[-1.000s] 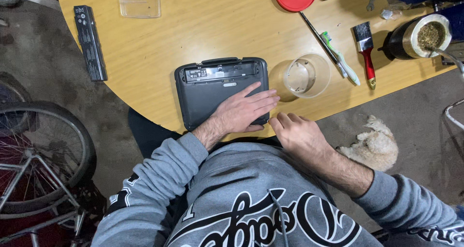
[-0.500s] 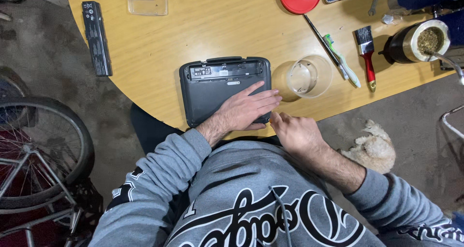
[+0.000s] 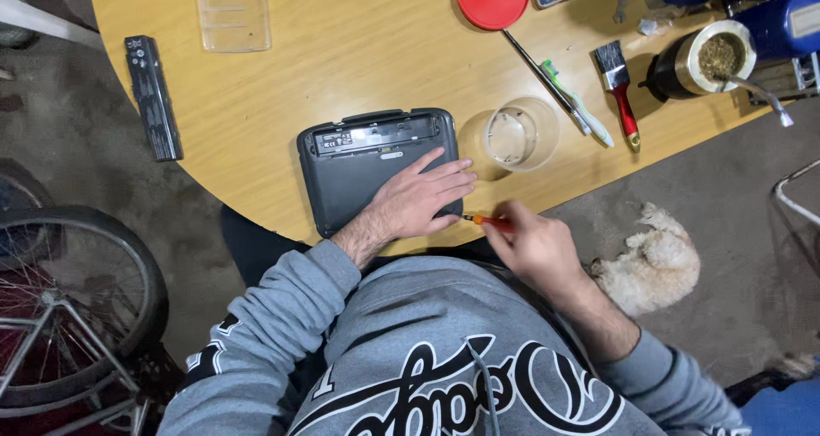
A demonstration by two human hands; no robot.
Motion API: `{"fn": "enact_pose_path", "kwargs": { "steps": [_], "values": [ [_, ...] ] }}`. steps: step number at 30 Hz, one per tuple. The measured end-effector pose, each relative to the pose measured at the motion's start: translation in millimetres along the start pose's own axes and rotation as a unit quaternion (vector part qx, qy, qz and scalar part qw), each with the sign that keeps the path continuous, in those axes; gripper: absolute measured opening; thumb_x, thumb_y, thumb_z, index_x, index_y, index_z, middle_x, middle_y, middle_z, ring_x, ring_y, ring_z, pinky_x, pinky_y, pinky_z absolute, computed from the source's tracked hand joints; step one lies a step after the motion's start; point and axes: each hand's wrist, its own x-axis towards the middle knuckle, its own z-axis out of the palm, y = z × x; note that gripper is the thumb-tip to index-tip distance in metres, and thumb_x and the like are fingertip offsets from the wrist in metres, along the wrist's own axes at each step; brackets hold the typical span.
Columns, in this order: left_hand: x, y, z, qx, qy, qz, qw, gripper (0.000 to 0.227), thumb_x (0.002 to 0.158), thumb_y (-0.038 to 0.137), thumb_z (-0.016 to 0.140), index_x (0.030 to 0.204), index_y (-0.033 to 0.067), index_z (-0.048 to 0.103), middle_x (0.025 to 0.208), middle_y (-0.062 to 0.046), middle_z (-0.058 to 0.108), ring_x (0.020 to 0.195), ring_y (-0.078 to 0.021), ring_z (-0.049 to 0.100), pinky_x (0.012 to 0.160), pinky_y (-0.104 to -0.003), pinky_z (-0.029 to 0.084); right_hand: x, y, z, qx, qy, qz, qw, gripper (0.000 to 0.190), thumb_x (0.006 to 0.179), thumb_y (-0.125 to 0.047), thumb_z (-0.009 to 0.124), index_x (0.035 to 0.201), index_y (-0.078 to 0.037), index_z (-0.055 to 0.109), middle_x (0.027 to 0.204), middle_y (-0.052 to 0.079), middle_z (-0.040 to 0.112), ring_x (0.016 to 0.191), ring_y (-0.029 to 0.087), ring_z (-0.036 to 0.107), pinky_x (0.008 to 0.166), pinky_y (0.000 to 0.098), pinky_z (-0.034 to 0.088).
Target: The person closes a white laptop and flips it over to access the underside. Using a screwdriver, they remove multiple screws from the back panel and place them into a small plastic container.
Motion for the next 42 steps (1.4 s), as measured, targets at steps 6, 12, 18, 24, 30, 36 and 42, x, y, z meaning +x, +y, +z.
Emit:
{"fn": "enact_pose_path", "kwargs": {
  "steps": [6, 12, 18, 24, 30, 36, 42],
  "values": [
    [7, 3, 5, -0.022, 0.009, -0.029, 0.999, 0.041, 0.115, 0.042, 0.078, 0.152, 0.023, 0.077, 0.173, 0.003, 0.068, 0.181, -0.02, 0.042, 0.154, -0.065, 0.019, -29, 33, 9, 0.281, 0.07, 0.16, 0.944, 0.027, 0.099, -0.029, 0.104, 0.121, -0.026, 0.089, 0.069, -0.005, 0.084, 0.073, 0.012, 0.085, 0.072, 0.0277, 0.064],
    [17, 9, 9, -0.029, 0.061, -0.061, 0.996, 0.034, 0.11, 0.035, 0.085, 0.142, 0.022, 0.081, 0.165, 0.0, 0.074, 0.176, -0.0231, 0.052, 0.151, -0.068, 0.026, -20, 36, 10, 0.442, 0.137, 0.109, 0.88, 0.014, 0.113, -0.005, 0.085, 0.126, -0.005, 0.083, 0.068, 0.009, 0.079, 0.064, 0.011, 0.069, 0.064, 0.0262, 0.057],
    [25, 5, 10, -0.167, 0.145, -0.133, 0.966, 0.024, 0.109, 0.031, 0.09, 0.126, 0.017, 0.082, 0.141, -0.002, 0.082, 0.151, -0.0277, 0.077, 0.146, -0.064, 0.043, -8, 78, 39, 0.493, 0.207, 0.019, 0.845, 0.01, 0.119, -0.001, 0.076, 0.124, 0.006, 0.073, 0.102, 0.02, 0.073, 0.075, 0.025, 0.084, 0.071, 0.0369, 0.068],
    [86, 5, 4, -0.2, 0.205, -0.161, 0.945, 0.119, 0.081, 0.06, 0.114, 0.172, 0.0083, 0.056, 0.178, -0.023, 0.056, 0.169, -0.0478, 0.056, 0.145, -0.068, 0.041, 34, 88, 2, 0.414, 0.272, -0.04, 0.868, 0.02, 0.124, -0.008, 0.074, 0.131, 0.009, 0.068, 0.123, 0.021, 0.066, 0.115, 0.035, 0.075, 0.097, 0.0484, 0.061],
    [133, 1, -13, -0.279, 0.126, -0.152, 0.94, 0.156, 0.078, 0.036, 0.121, 0.194, 0.0061, 0.021, 0.193, -0.031, 0.044, 0.181, -0.0546, 0.041, 0.153, -0.079, 0.022, 60, 92, -17, 0.218, 0.245, -0.09, 0.941, 0.022, 0.118, -0.004, 0.085, 0.136, 0.004, 0.074, 0.125, 0.021, 0.072, 0.119, 0.048, 0.076, 0.102, 0.0584, 0.06],
    [130, -1, -3, -0.284, 0.093, -0.172, 0.939, 0.154, 0.084, 0.032, 0.116, 0.196, 0.0028, 0.015, 0.191, -0.021, 0.053, 0.18, -0.0476, 0.047, 0.153, -0.073, 0.03, 72, 81, -17, 0.101, 0.184, -0.089, 0.974, 0.021, 0.116, -0.004, 0.086, 0.132, -0.002, 0.072, 0.124, 0.015, 0.071, 0.114, 0.046, 0.08, 0.089, 0.0557, 0.067],
    [132, 0, -6, -0.278, 0.085, -0.183, 0.939, 0.156, 0.082, 0.032, 0.118, 0.194, 0.0, 0.014, 0.189, -0.025, 0.053, 0.179, -0.0489, 0.047, 0.154, -0.072, 0.029, 78, 84, -16, 0.088, 0.165, -0.081, 0.979, 0.021, 0.117, -0.004, 0.085, 0.132, -0.005, 0.071, 0.124, 0.014, 0.068, 0.115, 0.044, 0.08, 0.09, 0.0551, 0.067]
  ]
}}
